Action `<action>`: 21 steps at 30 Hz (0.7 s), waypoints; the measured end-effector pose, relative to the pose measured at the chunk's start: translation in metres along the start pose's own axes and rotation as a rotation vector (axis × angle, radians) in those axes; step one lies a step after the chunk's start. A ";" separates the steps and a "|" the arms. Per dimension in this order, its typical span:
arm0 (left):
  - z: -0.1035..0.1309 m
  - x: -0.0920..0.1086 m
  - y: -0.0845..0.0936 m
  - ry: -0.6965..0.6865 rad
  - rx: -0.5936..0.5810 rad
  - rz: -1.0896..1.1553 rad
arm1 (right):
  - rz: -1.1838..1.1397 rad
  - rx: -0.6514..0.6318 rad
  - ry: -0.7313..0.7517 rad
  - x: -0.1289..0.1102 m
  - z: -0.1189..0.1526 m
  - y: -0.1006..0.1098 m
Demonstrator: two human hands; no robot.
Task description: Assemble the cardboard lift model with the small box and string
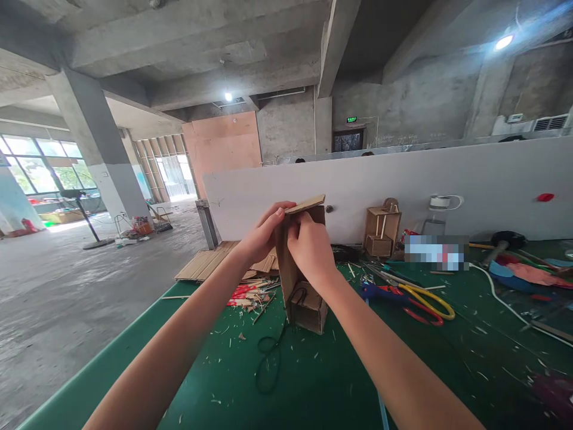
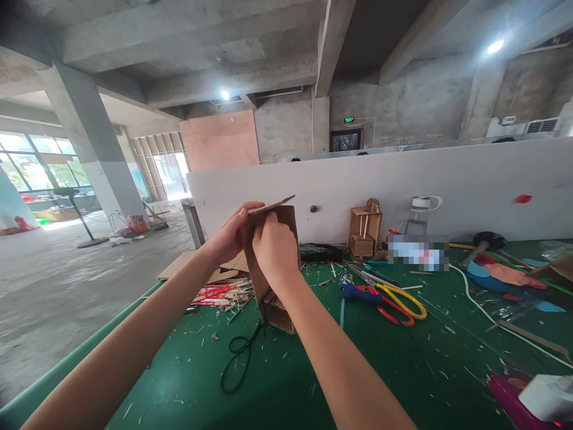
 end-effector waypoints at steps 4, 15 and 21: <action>0.002 0.000 0.005 0.005 0.006 0.000 | 0.001 -0.010 -0.010 0.002 -0.001 0.000; 0.002 -0.001 0.003 -0.005 0.004 -0.019 | -0.028 -0.075 -0.010 -0.002 -0.007 -0.004; 0.002 0.001 0.000 -0.016 -0.002 -0.027 | -0.011 -0.110 0.023 -0.004 -0.013 -0.005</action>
Point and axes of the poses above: each hand's wrist, its own z-axis away from the middle knuckle, its own y-axis out of the back of the hand, x = y × z, the point moved 8 cm from there along -z, towards the middle knuckle, and after that the axes turned 1 degree about -z, right-handed, at the moved point
